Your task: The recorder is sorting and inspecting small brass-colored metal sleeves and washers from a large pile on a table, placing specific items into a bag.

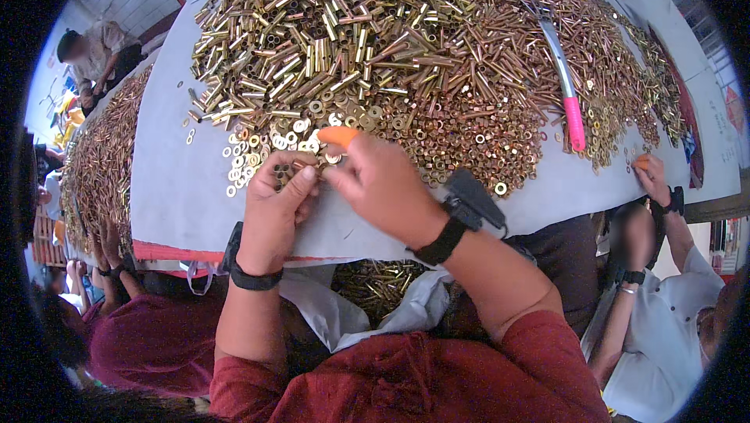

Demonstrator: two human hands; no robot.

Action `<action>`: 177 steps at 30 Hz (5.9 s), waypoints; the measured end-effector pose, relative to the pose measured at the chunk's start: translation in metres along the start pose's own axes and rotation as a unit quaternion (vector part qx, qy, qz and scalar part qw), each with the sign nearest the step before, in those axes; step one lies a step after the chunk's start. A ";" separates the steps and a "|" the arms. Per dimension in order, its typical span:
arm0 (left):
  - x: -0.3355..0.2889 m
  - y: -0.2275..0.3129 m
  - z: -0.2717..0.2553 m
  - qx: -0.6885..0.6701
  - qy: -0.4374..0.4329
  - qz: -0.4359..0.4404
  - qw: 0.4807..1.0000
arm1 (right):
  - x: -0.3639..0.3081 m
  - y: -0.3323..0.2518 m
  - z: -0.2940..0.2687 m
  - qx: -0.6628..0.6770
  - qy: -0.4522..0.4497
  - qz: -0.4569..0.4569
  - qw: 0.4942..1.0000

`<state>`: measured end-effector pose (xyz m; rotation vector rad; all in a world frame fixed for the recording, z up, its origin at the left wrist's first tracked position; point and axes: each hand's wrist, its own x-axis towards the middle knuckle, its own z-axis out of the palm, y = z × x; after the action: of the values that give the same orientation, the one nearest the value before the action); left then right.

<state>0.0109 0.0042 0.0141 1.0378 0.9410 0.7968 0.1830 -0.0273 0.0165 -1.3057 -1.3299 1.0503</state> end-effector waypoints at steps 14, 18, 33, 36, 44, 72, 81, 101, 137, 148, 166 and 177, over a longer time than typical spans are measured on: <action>0.007 -0.006 -0.007 -0.103 -0.008 0.019 0.995 | 0.026 0.027 -0.076 -0.505 0.164 -0.141 0.836; 0.004 -0.002 -0.001 -0.131 -0.010 0.007 0.991 | 0.029 0.027 -0.080 -0.400 0.199 -0.195 0.873; -0.001 0.006 -0.008 -0.213 -0.041 -0.016 0.976 | -0.015 -0.012 -0.006 0.175 -0.041 0.009 0.984; -0.003 0.009 -0.012 -0.256 -0.022 -0.009 0.966 | -0.017 -0.014 -0.003 0.154 -0.040 -0.002 0.987; -0.008 0.008 -0.016 -0.340 -0.042 0.004 0.939 | -0.017 -0.003 0.009 -0.004 0.015 -0.150 0.989; -0.010 0.002 -0.012 -0.244 -0.090 -0.037 0.965 | -0.008 -0.006 -0.006 -0.189 -0.015 -0.099 0.977; -0.007 0.003 -0.019 0.045 -0.029 0.034 0.998 | -0.022 0.005 -0.006 -0.460 -0.018 -0.153 0.874; -0.003 -0.009 -0.020 0.321 -0.074 0.219 0.918 | -0.014 0.008 -0.004 -0.143 -0.031 -0.061 0.987; -0.002 -0.009 -0.017 0.345 -0.105 0.176 0.916 | -0.021 0.012 -0.018 -0.012 -0.079 0.056 0.995; -0.003 -0.006 -0.012 0.420 -0.104 0.181 0.883 | -0.018 0.016 -0.018 -0.201 -0.067 -0.017 0.977; -0.001 -0.008 -0.015 0.385 -0.102 0.180 0.899 | -0.015 0.019 -0.009 -0.242 0.012 -0.103 0.965; 0.000 -0.012 -0.012 0.292 -0.093 0.191 0.933 | -0.014 0.014 -0.014 0.096 -0.061 0.120 0.986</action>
<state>0.0013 0.0047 0.0004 1.8264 0.8382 0.7269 0.1984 -0.0412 0.0043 -1.2941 -1.1461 1.4095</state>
